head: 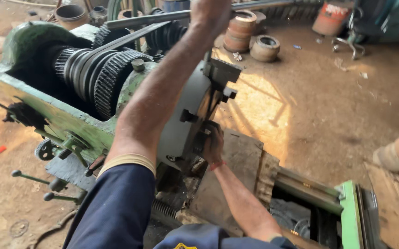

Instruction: The person operates a large green metalworking machine by turning a long metal crank handle with both hands. They repeatedly rotate the crank to move a component of the machine, then pause to inspect the part before continuing the cranking motion.

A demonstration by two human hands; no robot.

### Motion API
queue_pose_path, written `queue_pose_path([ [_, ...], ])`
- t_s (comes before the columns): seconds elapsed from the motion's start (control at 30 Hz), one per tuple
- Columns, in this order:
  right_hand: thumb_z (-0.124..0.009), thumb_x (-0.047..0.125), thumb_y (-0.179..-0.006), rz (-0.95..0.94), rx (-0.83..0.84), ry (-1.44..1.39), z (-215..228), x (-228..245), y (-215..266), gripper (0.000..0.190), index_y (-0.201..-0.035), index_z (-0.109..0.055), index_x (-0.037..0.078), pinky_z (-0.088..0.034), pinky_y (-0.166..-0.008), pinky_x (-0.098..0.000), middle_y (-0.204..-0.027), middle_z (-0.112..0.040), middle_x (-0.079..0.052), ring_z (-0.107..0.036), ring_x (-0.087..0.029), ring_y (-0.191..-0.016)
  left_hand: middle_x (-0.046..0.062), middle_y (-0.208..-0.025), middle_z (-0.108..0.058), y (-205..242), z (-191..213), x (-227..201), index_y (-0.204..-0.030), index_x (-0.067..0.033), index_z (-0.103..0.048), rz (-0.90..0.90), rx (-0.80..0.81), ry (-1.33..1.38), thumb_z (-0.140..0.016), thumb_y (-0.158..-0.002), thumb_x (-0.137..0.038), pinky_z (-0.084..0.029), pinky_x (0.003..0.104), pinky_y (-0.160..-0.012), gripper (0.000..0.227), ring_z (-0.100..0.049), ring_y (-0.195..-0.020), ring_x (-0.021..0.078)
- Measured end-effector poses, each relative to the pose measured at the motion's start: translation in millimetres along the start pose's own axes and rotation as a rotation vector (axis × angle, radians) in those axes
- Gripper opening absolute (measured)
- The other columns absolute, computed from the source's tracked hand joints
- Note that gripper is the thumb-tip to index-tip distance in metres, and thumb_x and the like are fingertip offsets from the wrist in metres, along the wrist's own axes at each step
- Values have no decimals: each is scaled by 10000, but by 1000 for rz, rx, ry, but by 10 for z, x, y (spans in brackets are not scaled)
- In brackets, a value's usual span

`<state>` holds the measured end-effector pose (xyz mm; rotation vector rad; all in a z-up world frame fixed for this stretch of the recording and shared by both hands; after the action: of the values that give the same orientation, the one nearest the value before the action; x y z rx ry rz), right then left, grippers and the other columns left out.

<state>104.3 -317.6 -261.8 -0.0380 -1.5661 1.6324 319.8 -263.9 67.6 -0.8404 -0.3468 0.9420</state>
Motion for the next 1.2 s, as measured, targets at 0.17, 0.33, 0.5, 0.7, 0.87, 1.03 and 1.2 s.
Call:
queue_pose_path([
  [0.17, -489, 133, -886, 98, -1, 25, -24, -84, -115, 356, -1188, -634, 13, -459, -1032, -499, -1270, -654, -202, -617, -429, -1188, 182, -826, -738, 240, 491, -64, -861, -91, -792, -9, 6, -111, -745, -811, -267, -585, 482, -625, 189, -736, -780, 364],
  [0.33, -513, 65, -821, 80, 118, 15, 28, -136, 59, 419, -1224, -615, 11, -444, -1063, -482, -1307, -608, -221, -570, -442, -1216, 180, -888, -746, 629, 934, -34, -963, -80, -786, -28, 158, -122, -670, -965, -338, -578, 495, -718, 283, -735, -832, 365],
  [0.5, -577, 100, -941, -107, 0, -445, 99, -31, -372, 528, -1439, -429, 7, -480, -1006, -374, -1393, -500, -159, -502, -261, -1287, 135, -935, -732, 404, 1215, 107, -1292, -185, -610, -141, 606, -155, -527, -1031, -292, -568, 478, -713, 294, -708, -818, 308],
  [0.7, -864, 118, -870, -297, 69, -578, -92, 42, -1248, 629, -1389, -534, -14, -554, -1001, -320, -1269, -666, -112, -650, -173, -1150, 23, -993, -729, -6, 736, 461, -1375, -284, -621, -197, 752, 44, -451, -1017, -255, -578, 410, -807, 398, -708, -867, 195],
  [0.87, -879, 95, -861, -130, -26, -689, -134, 105, -1477, 660, -1405, -523, -14, -514, -1064, -312, -1349, -614, -96, -617, -158, -1217, 80, -1032, -728, -73, 806, 991, -1268, -190, -692, -116, 661, -170, -477, -1063, -406, -555, 461, -799, 367, -687, -890, 223],
  [1.03, -897, 115, -847, -191, 96, -734, -90, 102, -1646, 566, -1311, -605, -24, -594, -969, -312, -1197, -730, -81, -715, -144, -1077, 83, -747, -759, 554, 1959, 1023, -969, -75, -801, -75, 804, -261, -585, -979, -447, -582, 401, -703, 430, -740, -664, 219],
  [1.2, -890, 168, -841, -194, 155, -663, -80, 79, -1660, 610, -1338, -598, -28, -584, -956, -294, -1164, -757, -83, -725, -118, -1036, 116, -800, -735, 328, 1538, 239, -1011, -153, -817, -294, 839, -321, -585, -1009, -510, -571, 438, -677, 426, -698, -683, 270],
])
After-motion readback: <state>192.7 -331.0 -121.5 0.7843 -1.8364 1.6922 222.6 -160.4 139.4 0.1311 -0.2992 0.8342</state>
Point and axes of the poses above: each hand's wrist, its own y-axis away from the middle knuckle, its own z-axis out of the back of the hand, x = y × z, the point moved 1 cm from there along -y, towards the middle knuckle
